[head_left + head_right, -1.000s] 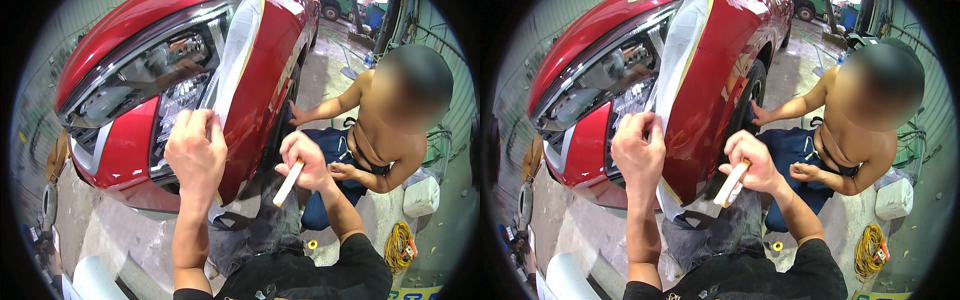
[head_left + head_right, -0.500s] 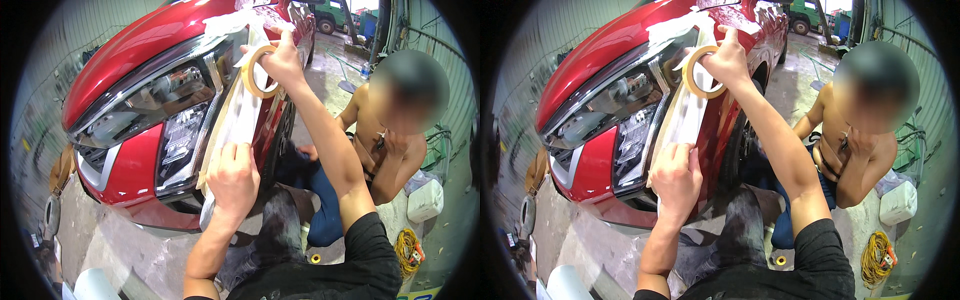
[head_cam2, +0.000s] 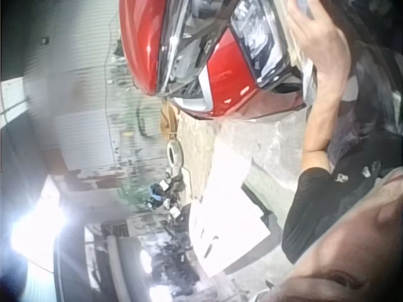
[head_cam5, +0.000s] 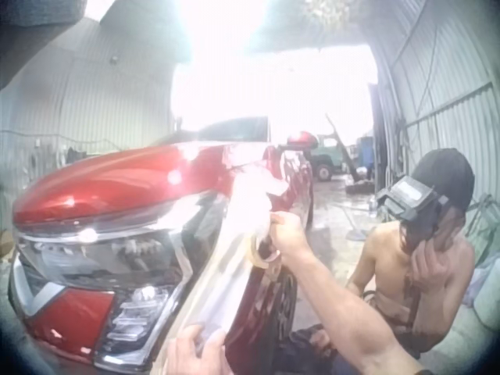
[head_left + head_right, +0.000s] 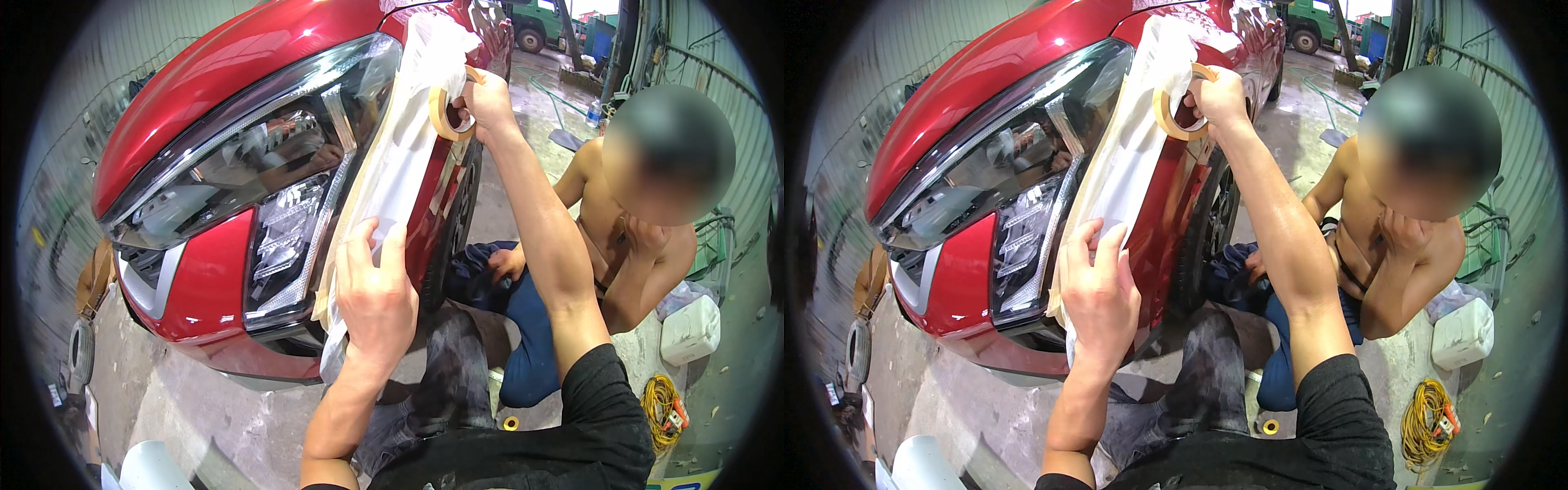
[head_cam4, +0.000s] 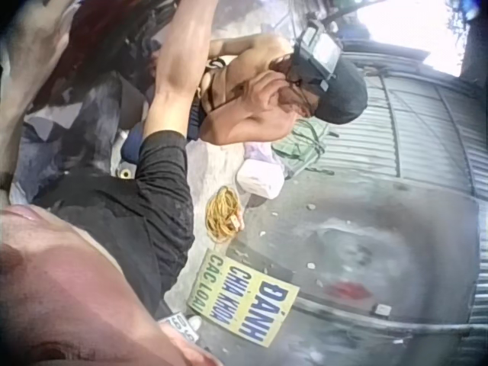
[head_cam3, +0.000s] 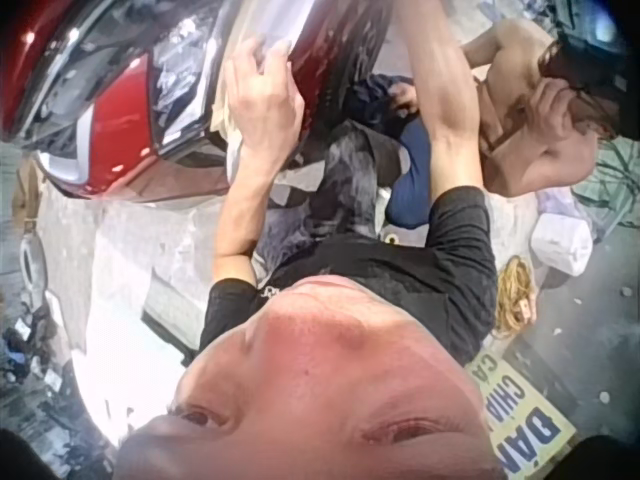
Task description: The person applies masking tape around the edges of a red car's headlight and fender area. They smooth the tape and then apply a protective plastic sheet over the taped region.
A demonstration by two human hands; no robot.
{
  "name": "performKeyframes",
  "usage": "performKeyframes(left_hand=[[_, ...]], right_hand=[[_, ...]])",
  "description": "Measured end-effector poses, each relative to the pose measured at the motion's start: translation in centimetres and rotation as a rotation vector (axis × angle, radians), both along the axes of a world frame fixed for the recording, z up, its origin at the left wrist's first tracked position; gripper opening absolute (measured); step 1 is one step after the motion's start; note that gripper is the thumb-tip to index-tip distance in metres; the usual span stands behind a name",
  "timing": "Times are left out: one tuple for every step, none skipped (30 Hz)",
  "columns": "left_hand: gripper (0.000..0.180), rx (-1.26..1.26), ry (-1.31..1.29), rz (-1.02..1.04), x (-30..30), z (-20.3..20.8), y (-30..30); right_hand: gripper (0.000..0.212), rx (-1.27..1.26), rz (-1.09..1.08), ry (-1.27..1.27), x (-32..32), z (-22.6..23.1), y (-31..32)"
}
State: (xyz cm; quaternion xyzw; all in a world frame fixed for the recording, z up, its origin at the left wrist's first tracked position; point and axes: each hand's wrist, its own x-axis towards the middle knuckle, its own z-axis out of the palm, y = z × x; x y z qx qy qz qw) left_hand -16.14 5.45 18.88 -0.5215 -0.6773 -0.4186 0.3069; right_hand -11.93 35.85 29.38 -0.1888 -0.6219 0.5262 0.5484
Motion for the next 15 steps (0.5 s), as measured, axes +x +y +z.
performKeyframes(left_hand=[[0.042, 0.025, 0.025, 0.005, -0.1, 0.2, -0.2], [0.042, 0.055, 0.049, 0.009, -0.3, 0.5, -0.2], [0.041, 0.086, 0.05, 0.029, -0.3, 0.9, -0.3], [0.041, 0.117, 0.051, 0.049, -0.4, 1.3, -0.4], [0.04, 0.142, 0.05, 0.078, -0.6, 1.5, -0.5], [0.04, 0.115, 0.011, 0.076, -0.7, 1.7, -0.5], [0.039, 0.093, -0.012, 0.074, -0.8, 1.7, -0.4], [0.039, 0.074, -0.034, 0.076, -1.0, 1.7, -0.3], [0.038, 0.055, -0.056, 0.077, -1.1, 1.7, -0.1], [0.038, 0.06, -0.055, 0.079, -1.2, 1.8, -0.1], [0.038, 0.066, -0.055, 0.07, -1.2, 2.0, 0.1], [0.037, 0.066, -0.053, 0.071, -1.4, 2.0, 0.1], [0.037, 0.065, -0.081, 0.063, -1.5, 2.0, 0.2], [0.036, 0.058, -0.106, 0.062, -1.7, 1.9, 0.1], [0.036, 0.056, -0.131, 0.049, -1.6, 1.9, 0.1]], right_hand=[[0.02, 0.035, -0.038, -0.03, 0.0, -0.3, 0.3], [0.02, 0.073, -0.076, -0.061, 0.1, -0.5, 0.5], [0.02, 0.112, -0.115, -0.092, 0.2, -0.6, 0.7], [0.019, 0.105, -0.153, -0.104, 0.6, -0.6, 0.9], [0.017, 0.094, -0.181, -0.118, 0.9, -0.5, -0.1], [0.016, 0.086, -0.215, -0.131, 1.3, -0.6, -0.8], [0.014, 0.162, -0.166, -0.039, 1.9, -0.9, -1.0], [0.012, 0.24, -0.113, 0.056, 2.4, -1.0, -1.2], [0.011, 0.317, -0.06, 0.15, 2.8, -1.1, -1.7], [0.012, 0.466, 0.011, 0.241, 3.0, -1.2, -2.3], [0.016, 0.577, 0.093, 0.204, 3.5, -1.1, -3.1], [0.021, 0.765, -0.068, 0.008, 3.6, -0.9, -4.8], [0.028, 0.887, -0.05, -0.093, 3.7, -0.8, -6.6], [0.033, 1.065, -0.038, -0.108, 3.0, 0.0, -7.7], [0.039, 1.248, -0.036, -0.128, 2.6, 0.4, -8.4]])
